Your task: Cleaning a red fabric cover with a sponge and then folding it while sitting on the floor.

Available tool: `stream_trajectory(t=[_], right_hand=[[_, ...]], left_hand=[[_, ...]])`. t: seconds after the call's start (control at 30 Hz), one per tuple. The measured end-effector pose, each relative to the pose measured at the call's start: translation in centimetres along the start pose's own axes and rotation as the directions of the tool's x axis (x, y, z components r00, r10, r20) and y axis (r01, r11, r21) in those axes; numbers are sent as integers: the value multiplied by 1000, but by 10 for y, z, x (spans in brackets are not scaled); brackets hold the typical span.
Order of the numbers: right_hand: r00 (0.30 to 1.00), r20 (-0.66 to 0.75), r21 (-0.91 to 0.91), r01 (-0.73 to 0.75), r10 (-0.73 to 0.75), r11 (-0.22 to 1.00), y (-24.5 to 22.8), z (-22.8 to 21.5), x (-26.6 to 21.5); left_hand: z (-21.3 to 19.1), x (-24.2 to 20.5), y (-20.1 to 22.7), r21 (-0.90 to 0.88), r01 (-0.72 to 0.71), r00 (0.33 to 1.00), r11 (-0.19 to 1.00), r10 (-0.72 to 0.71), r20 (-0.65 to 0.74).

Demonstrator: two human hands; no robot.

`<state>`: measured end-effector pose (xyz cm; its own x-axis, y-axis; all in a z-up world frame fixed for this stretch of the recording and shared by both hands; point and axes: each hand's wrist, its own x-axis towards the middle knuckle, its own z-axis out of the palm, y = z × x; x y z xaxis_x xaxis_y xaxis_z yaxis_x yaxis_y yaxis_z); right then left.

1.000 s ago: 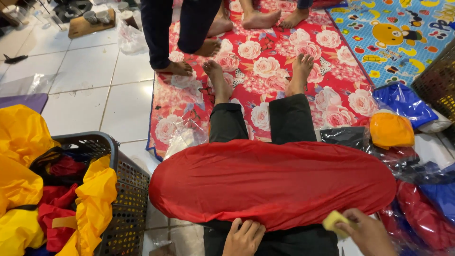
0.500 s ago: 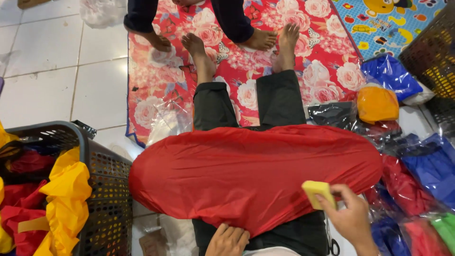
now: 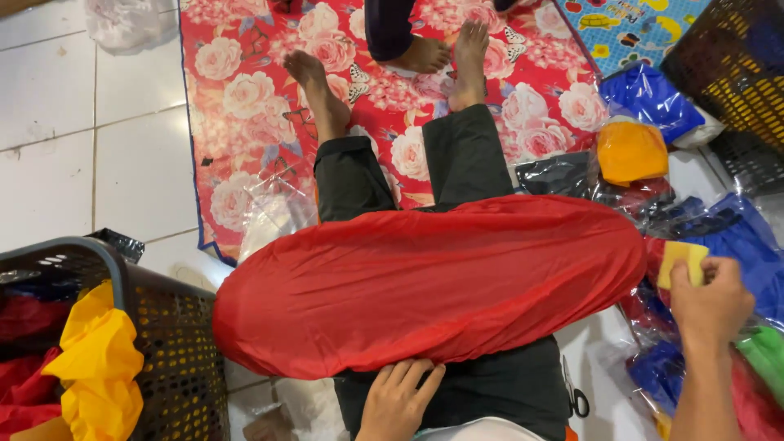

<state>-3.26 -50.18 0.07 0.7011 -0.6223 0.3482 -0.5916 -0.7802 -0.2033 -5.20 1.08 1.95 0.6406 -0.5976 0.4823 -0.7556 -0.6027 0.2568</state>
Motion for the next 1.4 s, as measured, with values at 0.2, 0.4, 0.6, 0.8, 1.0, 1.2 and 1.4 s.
stream_trajectory(t=[0.2,0.4,0.6,0.8,1.0,1.2,1.4], right_hand=[[929,358,440,-82,-91,894,-205,-82,-32],[776,171,395,511,-607,764,-282,1,-48],[892,188,24,415,-412,909,-189,57,10],[919,384,-220,-1,87,975,-92,-10,56],[983,159,331,-141,92,933,-86,-48,4],[925,380,404,-184,19,896,-124,-41,-27],[978,73,256,-207,194,944,-4,39,20]], left_hand=[[-55,74,-18,-76,77,968,994,-93,-232],[-5,102,-89,141,324,939,936,-300,-169],[-13,108,-86,134,557,820,820,-568,67],[21,94,-103,201,492,859,847,-510,43],[21,96,-100,212,512,840,832,-537,78],[21,96,-100,240,504,844,830,-532,70],[18,98,-100,213,520,834,827,-546,85]])
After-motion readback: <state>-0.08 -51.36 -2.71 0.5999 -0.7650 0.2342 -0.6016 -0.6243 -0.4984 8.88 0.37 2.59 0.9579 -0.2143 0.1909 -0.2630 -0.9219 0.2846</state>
